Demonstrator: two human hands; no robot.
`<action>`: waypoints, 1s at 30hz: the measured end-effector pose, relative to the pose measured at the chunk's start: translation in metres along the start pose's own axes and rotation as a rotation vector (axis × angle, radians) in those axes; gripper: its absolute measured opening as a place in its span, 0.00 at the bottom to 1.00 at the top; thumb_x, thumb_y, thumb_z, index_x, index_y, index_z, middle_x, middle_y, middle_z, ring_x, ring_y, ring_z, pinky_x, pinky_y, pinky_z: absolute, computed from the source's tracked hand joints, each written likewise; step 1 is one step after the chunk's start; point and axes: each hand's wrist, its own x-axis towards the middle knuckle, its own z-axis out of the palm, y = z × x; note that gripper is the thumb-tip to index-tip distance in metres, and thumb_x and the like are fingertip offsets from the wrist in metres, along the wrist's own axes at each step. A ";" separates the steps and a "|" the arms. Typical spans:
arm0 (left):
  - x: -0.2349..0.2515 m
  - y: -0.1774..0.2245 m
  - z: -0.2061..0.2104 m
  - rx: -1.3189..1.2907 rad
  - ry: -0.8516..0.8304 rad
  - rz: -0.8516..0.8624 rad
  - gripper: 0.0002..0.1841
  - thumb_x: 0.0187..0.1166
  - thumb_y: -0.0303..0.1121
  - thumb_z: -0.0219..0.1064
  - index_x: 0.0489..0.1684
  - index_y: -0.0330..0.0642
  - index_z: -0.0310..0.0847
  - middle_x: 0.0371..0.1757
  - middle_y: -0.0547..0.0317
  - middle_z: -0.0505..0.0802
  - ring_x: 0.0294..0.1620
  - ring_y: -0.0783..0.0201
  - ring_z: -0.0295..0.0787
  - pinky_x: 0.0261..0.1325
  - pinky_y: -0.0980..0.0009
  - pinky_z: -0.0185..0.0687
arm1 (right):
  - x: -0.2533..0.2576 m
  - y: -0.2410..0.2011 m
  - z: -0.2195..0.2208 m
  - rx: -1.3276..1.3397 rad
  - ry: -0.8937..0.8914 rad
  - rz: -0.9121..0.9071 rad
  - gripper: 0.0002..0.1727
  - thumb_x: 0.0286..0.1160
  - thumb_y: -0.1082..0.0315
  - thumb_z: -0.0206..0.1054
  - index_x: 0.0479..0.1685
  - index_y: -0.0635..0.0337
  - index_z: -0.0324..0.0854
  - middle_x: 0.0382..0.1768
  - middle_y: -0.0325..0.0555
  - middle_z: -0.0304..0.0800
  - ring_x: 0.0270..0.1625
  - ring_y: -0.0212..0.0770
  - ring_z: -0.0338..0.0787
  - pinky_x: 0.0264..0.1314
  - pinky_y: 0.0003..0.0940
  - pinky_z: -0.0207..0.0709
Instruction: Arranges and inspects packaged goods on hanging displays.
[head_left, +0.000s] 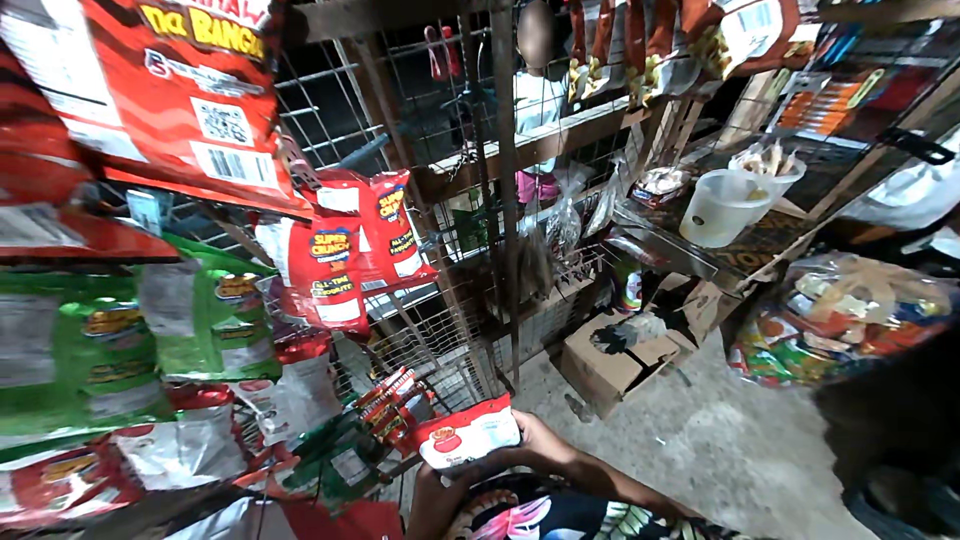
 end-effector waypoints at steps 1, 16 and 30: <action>-0.001 0.000 0.000 0.004 0.001 0.005 0.23 0.55 0.26 0.85 0.49 0.29 0.84 0.44 0.64 0.97 0.48 0.80 0.93 0.60 0.78 0.89 | 0.000 0.003 0.000 0.006 -0.004 -0.004 0.33 0.62 0.69 0.85 0.69 0.67 0.79 0.60 0.47 0.94 0.63 0.36 0.92 0.74 0.37 0.84; 0.005 0.023 -0.029 0.004 0.037 0.033 0.56 0.77 0.69 0.56 0.79 0.11 0.56 0.71 0.34 0.82 0.72 0.64 0.81 0.77 0.69 0.76 | -0.011 -0.007 0.003 -0.071 0.170 -0.056 0.43 0.63 0.72 0.81 0.77 0.77 0.59 0.63 0.54 0.87 0.63 0.34 0.91 0.70 0.31 0.86; 0.116 0.100 -0.069 -0.206 0.421 0.161 0.21 0.92 0.33 0.51 0.75 0.27 0.68 0.66 0.49 0.87 0.64 0.63 0.88 0.72 0.63 0.83 | 0.008 -0.012 -0.005 -0.172 0.192 -0.027 0.39 0.62 0.71 0.82 0.74 0.73 0.66 0.59 0.51 0.91 0.59 0.33 0.93 0.66 0.30 0.88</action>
